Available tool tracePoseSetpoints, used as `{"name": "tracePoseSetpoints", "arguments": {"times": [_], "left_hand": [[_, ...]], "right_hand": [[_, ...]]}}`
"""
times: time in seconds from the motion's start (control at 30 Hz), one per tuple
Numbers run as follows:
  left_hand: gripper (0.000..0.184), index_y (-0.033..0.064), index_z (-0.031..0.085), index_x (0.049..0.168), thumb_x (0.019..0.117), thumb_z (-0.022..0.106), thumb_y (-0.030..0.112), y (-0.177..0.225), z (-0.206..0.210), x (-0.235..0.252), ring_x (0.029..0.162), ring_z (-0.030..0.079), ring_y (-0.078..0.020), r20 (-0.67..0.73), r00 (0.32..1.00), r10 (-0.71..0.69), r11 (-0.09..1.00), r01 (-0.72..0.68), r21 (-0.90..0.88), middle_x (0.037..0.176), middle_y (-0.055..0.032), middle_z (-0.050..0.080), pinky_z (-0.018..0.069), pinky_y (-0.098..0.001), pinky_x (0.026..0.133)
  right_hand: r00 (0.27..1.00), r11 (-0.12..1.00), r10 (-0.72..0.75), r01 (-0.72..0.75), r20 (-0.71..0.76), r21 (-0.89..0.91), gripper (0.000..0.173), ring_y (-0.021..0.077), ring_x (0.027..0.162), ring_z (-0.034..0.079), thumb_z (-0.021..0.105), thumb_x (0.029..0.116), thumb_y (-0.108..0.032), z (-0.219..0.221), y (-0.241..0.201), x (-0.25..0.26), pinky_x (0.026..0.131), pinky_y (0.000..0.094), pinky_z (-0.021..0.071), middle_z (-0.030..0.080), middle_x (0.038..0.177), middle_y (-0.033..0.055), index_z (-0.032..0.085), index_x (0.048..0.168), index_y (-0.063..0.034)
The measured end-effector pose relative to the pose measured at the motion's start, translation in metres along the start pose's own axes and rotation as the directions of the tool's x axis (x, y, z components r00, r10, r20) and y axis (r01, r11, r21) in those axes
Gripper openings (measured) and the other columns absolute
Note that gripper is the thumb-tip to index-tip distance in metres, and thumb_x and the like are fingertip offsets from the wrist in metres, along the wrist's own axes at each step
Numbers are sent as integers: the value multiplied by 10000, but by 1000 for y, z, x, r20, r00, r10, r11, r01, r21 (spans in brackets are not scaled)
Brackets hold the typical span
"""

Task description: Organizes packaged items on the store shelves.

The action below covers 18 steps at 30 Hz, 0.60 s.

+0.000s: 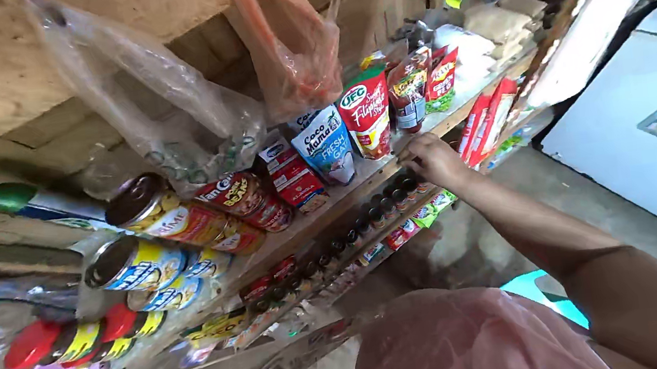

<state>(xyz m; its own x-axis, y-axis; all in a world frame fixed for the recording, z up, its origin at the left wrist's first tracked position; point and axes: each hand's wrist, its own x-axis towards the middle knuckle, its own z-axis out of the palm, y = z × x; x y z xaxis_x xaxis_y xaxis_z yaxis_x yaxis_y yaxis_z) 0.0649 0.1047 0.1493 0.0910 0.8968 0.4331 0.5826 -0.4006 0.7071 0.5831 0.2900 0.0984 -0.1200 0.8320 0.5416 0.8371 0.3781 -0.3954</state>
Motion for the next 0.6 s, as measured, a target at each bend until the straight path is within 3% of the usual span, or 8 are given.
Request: {"name": "tracePoseSetpoints", "arguments": {"times": [0.13,0.27,0.47,0.6], "left_hand": [[156,-57,711,892,938,733,90,6,13,-5,837,672,-36,-20,997,-68,998,68,17,868,-58,730,570,-248,812],[123,24,734,875,929,716,133,2,20,-4,851,648,43,-7,997,-78,993,78,92,851,33,720,551,-173,813],[209,54,761,848,915,710,246,1,39,-1,804,649,42,-84,991,-103,981,115,156,817,25,719,544,-148,760],[171,76,765,857,922,718,228,-3,46,6,810,656,37,-96,992,-86,989,96,110,839,42,726,553,-153,765]], "right_hand": [[999,1000,4,-3,-36,11,76,374,1084,685,722,923,-81,9,2,1,993,522,532,740,1036,166,749,973,-30],[996,999,-47,49,-80,14,89,357,1036,696,715,936,-110,12,5,-1,963,505,545,742,1003,152,746,963,-31],[996,999,-33,34,-78,9,123,404,1059,687,689,962,-112,12,2,-4,975,553,526,740,1050,189,744,994,-7],[997,1000,-17,17,-81,2,126,444,1048,677,674,963,-92,15,0,-4,968,591,515,724,1031,224,724,976,23]]}}
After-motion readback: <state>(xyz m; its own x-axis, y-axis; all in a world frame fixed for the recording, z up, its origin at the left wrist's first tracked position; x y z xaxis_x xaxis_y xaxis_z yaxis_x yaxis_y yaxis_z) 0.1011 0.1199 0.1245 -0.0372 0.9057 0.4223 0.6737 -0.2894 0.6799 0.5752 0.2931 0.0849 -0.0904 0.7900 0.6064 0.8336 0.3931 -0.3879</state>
